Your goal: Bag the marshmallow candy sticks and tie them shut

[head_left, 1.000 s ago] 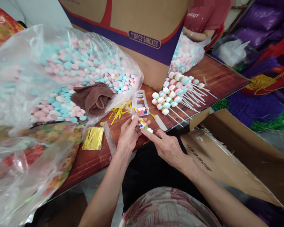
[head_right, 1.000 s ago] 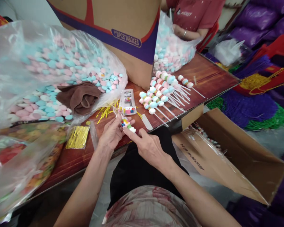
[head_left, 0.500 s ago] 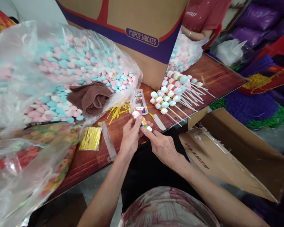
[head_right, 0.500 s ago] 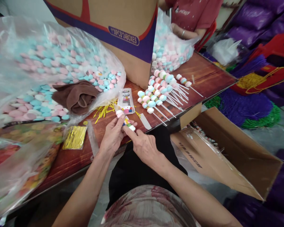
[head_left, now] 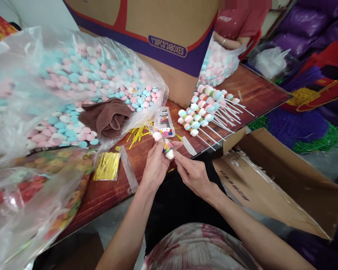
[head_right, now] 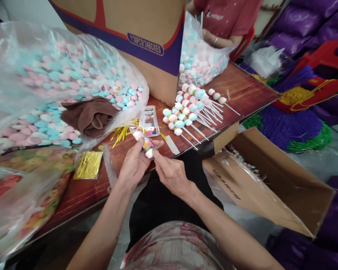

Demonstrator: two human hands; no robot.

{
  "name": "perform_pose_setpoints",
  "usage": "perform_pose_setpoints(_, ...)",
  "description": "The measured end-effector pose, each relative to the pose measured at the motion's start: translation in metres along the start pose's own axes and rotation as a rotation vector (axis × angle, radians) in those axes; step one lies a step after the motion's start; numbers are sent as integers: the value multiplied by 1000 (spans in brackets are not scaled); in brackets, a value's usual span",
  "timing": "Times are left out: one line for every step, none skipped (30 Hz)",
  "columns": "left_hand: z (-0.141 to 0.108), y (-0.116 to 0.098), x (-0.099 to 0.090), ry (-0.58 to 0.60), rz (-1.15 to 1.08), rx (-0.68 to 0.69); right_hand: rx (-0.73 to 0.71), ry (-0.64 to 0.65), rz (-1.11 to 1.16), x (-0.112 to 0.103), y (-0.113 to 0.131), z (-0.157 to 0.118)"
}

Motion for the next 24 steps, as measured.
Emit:
perform_pose_setpoints(-1, 1, 1, 12, 8, -9, -4, 13, -10, 1, -1, 2)
perform_pose_setpoints(-2, 1, 1, 26, 11, -24, 1, 11, -12, 0, -2, 4)
perform_pose_setpoints(-3, 0, 2, 39, 7, -46, 10, 0, -6, -1, -3, 5)
perform_pose_setpoints(-3, -2, 2, 48, -3, -71, 19, -16, 5, -3, -3, 7)
perform_pose_setpoints(-3, -4, 2, 51, -13, -93, 24, -33, 18, -4, -3, 7)
perform_pose_setpoints(-1, -6, 1, 46, -23, -106, 24, -43, 31, -6, -3, 7)
perform_pose_setpoints(1, -9, 0, 33, -32, -106, 20, -43, 41, -7, -3, 7)
perform_pose_setpoints(3, -12, -2, 14, -38, -92, 12, -32, 48, -7, -2, 6)
perform_pose_setpoints(6, -14, -4, -9, -40, -70, -2, -17, 55, -7, -2, 5)
perform_pose_setpoints(9, -16, -6, -28, -40, -46, -19, -7, 63, -7, -1, 4)
perform_pose_setpoints(11, -17, -8, -42, -39, -28, -36, 1, 69, -7, 0, 3)
perform_pose_setpoints(13, -17, -9, -49, -38, -18, -47, 8, 70, -7, 0, 3)
perform_pose_setpoints(13, -17, -11, -52, -36, -16, -51, 13, 63, -7, 0, 3)
perform_pose_setpoints(14, -17, -12, -51, -34, -24, -46, 12, 48, -7, 0, 3)
perform_pose_setpoints(13, -17, -12, -51, -30, -36, -33, 9, 22, -7, -1, 4)
perform_pose_setpoints(12, -18, -13, -51, -25, -50, -17, 8, -8, -8, -2, 5)
perform_pose_setpoints(11, -18, -13, -48, -21, -65, -1, 7, -38, -9, -2, 6)
perform_pose_setpoints(10, -19, -13, -42, -19, -80, 10, 6, -64, -11, -3, 7)
perform_pose_setpoints(9, -20, -14, -33, -19, -95, 15, 9, -85, -12, -3, 8)
perform_pose_setpoints(8, -20, -14, -23, -18, -107, 12, 17, -103, -12, -3, 9)
perform_pose_setpoints(7, -20, -13, -13, -16, -115, 0, 27, -124, -13, -2, 9)
perform_pose_setpoints(7, -20, -13, -4, -10, -120, -18, 36, -152, -12, -1, 10)
perform_pose_setpoints(7, -18, -12, 4, -2, -122, -42, 44, -188, -11, 0, 10)
perform_pose_setpoints(7, -17, -12, 11, 5, -121, -67, 50, -229, -10, 1, 10)
Point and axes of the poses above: each hand's wrist, its own z-axis towards the middle knuckle, its own x-axis out of the palm, y = z × x, the point moved 2 cm from there along z, towards the middle knuckle, and after that the axes turned 1 degree about z, right-handed, at the moved point
